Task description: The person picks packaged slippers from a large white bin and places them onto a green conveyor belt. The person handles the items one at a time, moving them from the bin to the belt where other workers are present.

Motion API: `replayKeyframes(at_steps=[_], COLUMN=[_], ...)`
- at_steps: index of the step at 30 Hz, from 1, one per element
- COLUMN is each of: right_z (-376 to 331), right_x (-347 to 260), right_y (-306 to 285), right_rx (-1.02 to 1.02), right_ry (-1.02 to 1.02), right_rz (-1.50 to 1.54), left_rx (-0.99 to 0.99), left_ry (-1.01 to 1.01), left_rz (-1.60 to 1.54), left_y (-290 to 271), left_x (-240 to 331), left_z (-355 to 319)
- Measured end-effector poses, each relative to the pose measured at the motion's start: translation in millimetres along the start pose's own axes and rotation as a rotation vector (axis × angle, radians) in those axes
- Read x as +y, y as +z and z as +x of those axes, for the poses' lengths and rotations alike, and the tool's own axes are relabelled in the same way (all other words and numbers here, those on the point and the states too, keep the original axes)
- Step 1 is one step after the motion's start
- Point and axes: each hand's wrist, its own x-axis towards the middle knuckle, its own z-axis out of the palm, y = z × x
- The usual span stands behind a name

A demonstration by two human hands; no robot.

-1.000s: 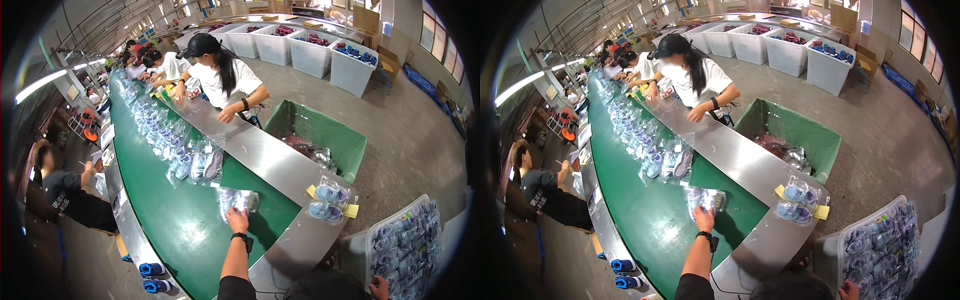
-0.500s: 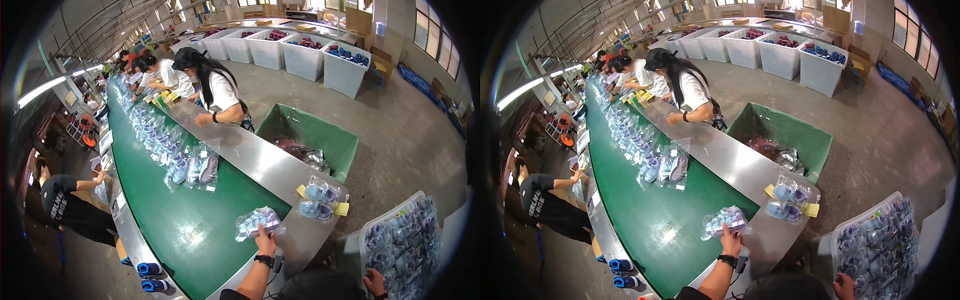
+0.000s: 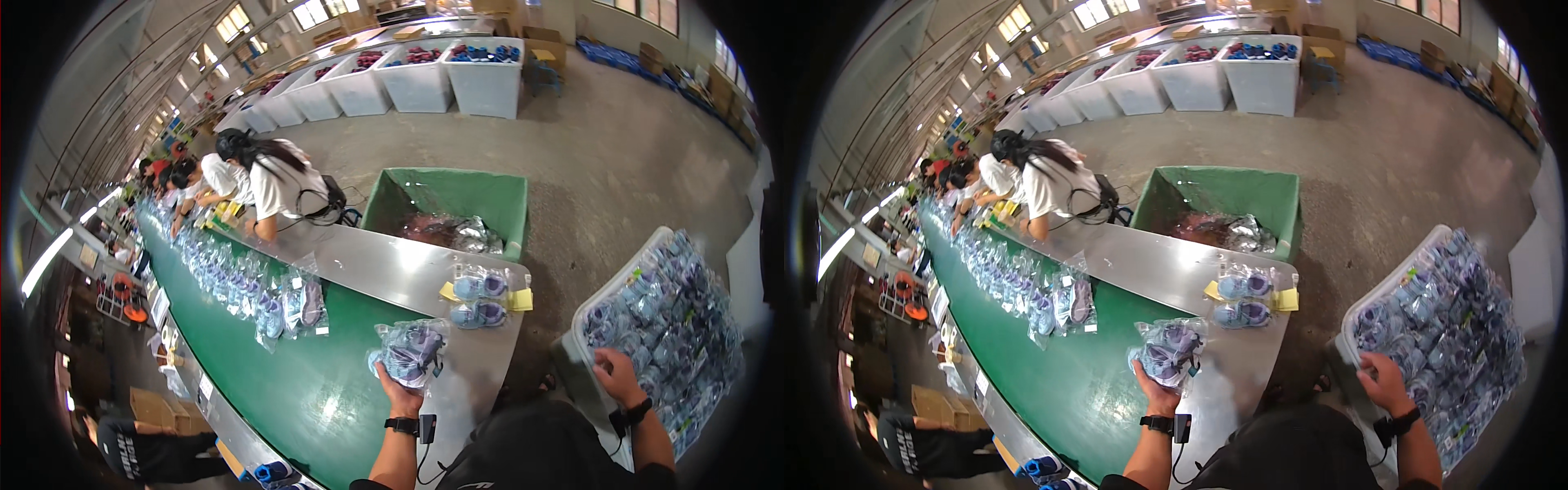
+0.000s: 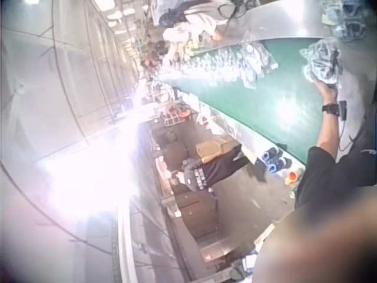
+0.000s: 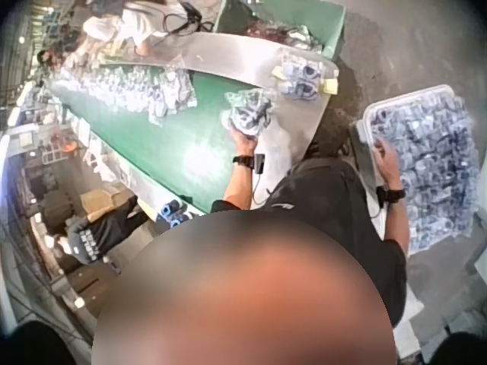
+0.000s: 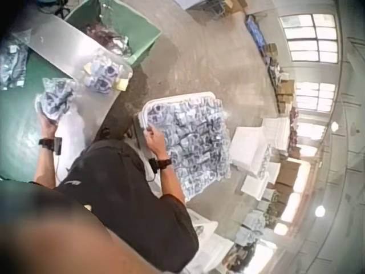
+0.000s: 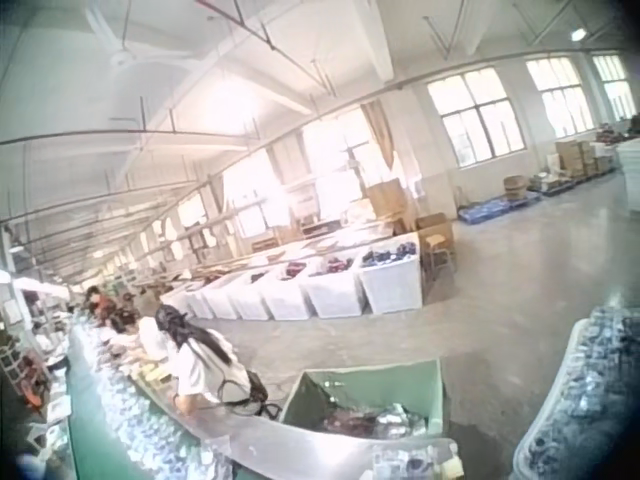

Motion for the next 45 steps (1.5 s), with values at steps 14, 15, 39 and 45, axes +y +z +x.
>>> replayKeyframes(at_steps=[14, 15, 39, 45], right_z=[63.9, 64.3, 88.5, 158.8], right_x=[-135.1, -136.4, 35.0, 174.0], right_y=[-40.4, -42.1, -152.0, -272.5], right_rx=[-0.024, -0.02, 0.008, 0.373], right_ry=[-0.508, -0.573, -0.23, -0.017], right_rz=[-0.047, -0.059, -0.14, -0.225], left_rx=[-0.248, -0.263, -0.212, -0.057], left_ry=[-0.492, -0.526, -0.923, -0.72], left_rz=[0.088, 0.094, 0.516, 0.656], left_y=[146.9, 153.7, 251.5, 212.4], left_x=[-63.9, -69.6, -270.5, -263.6], left_z=[-56.0, -60.1, -81.5, -54.1])
